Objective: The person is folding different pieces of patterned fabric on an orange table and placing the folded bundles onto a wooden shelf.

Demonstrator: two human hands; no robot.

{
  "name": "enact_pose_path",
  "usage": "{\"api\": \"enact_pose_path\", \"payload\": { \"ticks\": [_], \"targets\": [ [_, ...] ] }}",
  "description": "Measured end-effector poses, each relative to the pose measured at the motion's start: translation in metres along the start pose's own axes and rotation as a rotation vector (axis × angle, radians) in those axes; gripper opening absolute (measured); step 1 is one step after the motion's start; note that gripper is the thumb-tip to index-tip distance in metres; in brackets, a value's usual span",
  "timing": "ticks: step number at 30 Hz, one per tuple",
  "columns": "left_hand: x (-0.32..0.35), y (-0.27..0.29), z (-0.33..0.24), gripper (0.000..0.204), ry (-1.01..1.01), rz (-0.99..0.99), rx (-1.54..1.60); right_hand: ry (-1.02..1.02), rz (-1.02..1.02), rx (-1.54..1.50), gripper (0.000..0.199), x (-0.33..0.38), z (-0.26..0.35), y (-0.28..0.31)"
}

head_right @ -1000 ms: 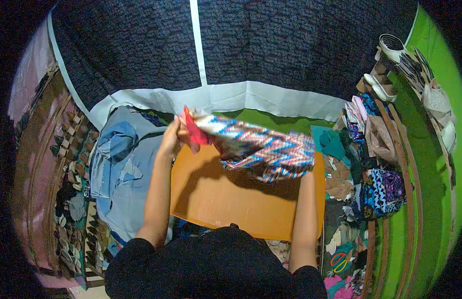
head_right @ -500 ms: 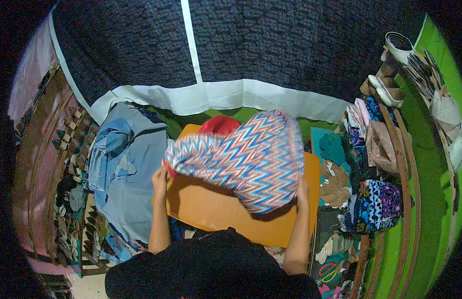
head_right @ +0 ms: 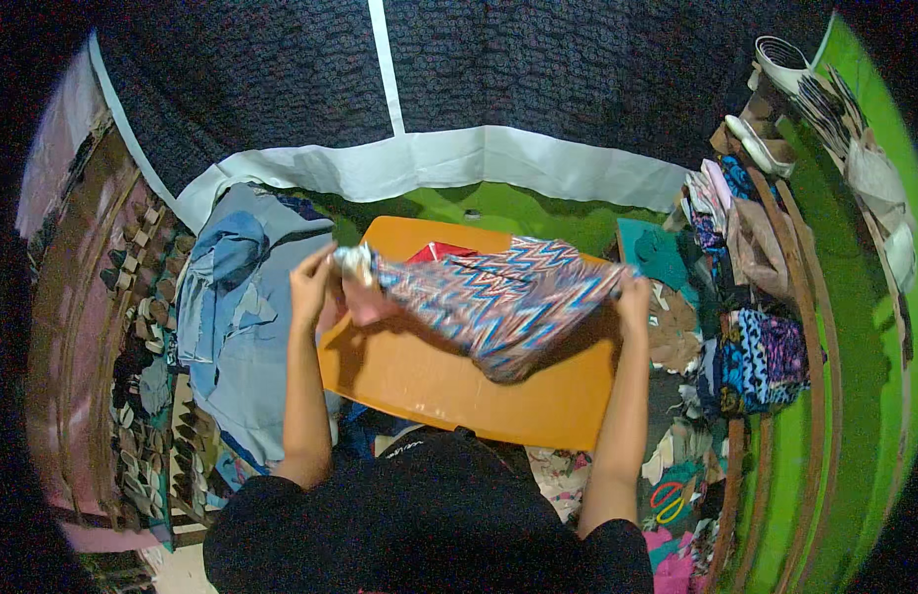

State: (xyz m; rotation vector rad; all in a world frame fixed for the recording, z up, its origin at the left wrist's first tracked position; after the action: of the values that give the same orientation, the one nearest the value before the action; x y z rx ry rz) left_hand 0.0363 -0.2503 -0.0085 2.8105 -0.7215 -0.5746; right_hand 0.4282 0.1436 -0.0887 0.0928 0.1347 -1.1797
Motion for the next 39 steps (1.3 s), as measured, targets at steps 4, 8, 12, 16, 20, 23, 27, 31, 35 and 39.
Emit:
{"api": "enact_pose_path", "payload": {
  "ticks": [4, 8, 12, 16, 20, 23, 27, 31, 35, 39],
  "targets": [
    [-0.002, 0.040, -0.065, 0.023, -0.154, -0.052, 0.201, 0.196, -0.143, -0.573, 0.031, 0.025, 0.109, -0.046],
    [0.034, 0.045, -0.074, 0.026, -0.197, -0.062, 0.202, 0.225, -0.232, 0.151, 0.035, 0.100, 0.092, -0.090],
    [0.105, -0.006, -0.042, 0.024, 0.038, 0.364, 0.162, 0.038, 0.418, -0.215, 0.040, 0.224, 0.044, -0.237],
    [0.165, -0.024, -0.010, 0.023, 0.175, 0.510, 0.203, 0.178, 0.404, -0.039, 0.031, 0.282, 0.044, -0.287],
    [0.153, 0.017, 0.016, 0.027, 0.131, 0.359, 0.144, -0.122, 0.149, -0.138, 0.021, 0.281, 0.000, -0.237],
    [0.133, 0.050, 0.045, 0.031, 0.099, 0.315, 0.023, 0.049, -0.239, 0.013, 0.026, 0.257, -0.010, -0.146],
    [0.107, 0.090, 0.087, 0.023, 0.238, 0.290, -0.137, 0.039, -0.636, -0.440, 0.028, 0.245, 0.010, -0.037],
    [0.067, 0.129, 0.084, 0.036, 0.105, 0.125, -0.414, 0.150, -0.975, -0.503, 0.027, 0.263, 0.008, 0.071],
    [0.030, 0.192, 0.053, 0.032, 0.008, -0.192, -0.596, 0.054, -1.209, -0.390, 0.036, 0.270, 0.043, 0.091],
    [0.025, 0.215, 0.044, 0.021, 0.016, -0.697, -0.553, 0.052, -1.042, -0.571, 0.047, 0.232, 0.042, 0.089]
  ]
}}
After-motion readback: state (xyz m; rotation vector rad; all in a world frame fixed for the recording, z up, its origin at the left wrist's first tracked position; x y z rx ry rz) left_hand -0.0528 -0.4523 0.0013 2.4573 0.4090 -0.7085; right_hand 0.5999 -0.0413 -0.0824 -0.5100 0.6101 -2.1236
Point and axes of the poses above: each hand's wrist, its own x-axis away from the middle knuckle, its own y-axis out of the back of the hand, z = x × y, the point moved 7 cm from there along -x, towards the middle knuckle, and after that the axes turned 9 degrees about -x, right-handed, at the moved point
